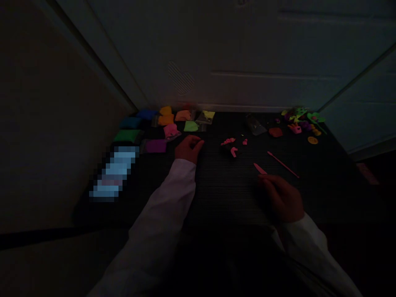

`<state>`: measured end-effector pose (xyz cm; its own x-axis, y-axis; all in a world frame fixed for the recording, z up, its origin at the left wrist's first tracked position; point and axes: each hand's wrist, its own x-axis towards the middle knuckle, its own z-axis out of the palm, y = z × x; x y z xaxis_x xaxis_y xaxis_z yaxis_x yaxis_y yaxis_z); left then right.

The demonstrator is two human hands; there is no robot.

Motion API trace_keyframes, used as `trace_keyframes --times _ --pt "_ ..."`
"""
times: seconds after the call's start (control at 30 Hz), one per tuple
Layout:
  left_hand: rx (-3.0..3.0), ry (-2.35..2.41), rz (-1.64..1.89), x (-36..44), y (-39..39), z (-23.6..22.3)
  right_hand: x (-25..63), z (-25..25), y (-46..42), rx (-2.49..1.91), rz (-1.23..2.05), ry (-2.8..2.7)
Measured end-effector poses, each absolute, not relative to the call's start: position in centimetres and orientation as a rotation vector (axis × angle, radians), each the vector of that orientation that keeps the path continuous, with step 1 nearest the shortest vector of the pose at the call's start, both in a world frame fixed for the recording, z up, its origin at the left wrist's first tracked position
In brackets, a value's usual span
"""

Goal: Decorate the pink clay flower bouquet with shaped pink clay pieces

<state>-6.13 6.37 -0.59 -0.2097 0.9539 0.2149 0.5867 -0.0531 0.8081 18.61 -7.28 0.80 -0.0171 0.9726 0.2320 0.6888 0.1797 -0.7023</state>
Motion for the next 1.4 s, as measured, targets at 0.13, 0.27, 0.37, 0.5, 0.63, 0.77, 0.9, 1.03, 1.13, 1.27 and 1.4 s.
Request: trace_keyframes --times 0.13,0.27,0.37,0.5,0.63,0.77,0.9,1.03,1.13,1.27,1.4 --pt "1.817 1.856 1.115 -6.2 6.2 -0.3 18.8 0.8 -7.4 -1.595 0.499 -1.76" --pt "1.952 1.921 1.041 -6.3 6.2 -0.4 18.7 0.6 -7.4 -1.607 0.431 -1.723" --pt "2.081 1.912 0.962 -6.5 6.3 -0.7 18.6 0.7 -7.3 -1.575 0.439 -1.766" --pt "2.233 1.907 0.863 -6.8 6.6 -1.3 18.8 0.9 -7.3 -1.524 0.499 -1.834" --pt "2.259 1.942 0.77 -6.8 6.7 -1.5 18.6 0.9 -7.2 -1.541 0.478 -1.852" --pt "2.228 1.968 0.714 -6.8 6.7 -1.6 17.2 0.6 -6.7 -1.454 0.457 -2.076" --pt "2.224 1.979 0.708 -6.8 6.9 -1.8 15.3 0.4 -6.2 -1.396 0.318 -2.368" --pt "2.223 1.977 0.716 -6.8 7.0 -1.9 14.2 0.3 -5.9 -1.489 0.193 -2.406" --pt "2.235 1.972 0.716 -6.8 7.0 -1.8 14.3 0.2 -5.9 -1.505 0.21 -2.408" --pt "2.239 1.968 0.701 -6.7 6.9 -1.6 14.9 0.4 -6.2 -1.464 0.262 -2.413" --pt "2.201 1.971 0.708 -6.6 6.9 -1.6 15.4 0.8 -6.9 -1.427 0.183 -2.488"
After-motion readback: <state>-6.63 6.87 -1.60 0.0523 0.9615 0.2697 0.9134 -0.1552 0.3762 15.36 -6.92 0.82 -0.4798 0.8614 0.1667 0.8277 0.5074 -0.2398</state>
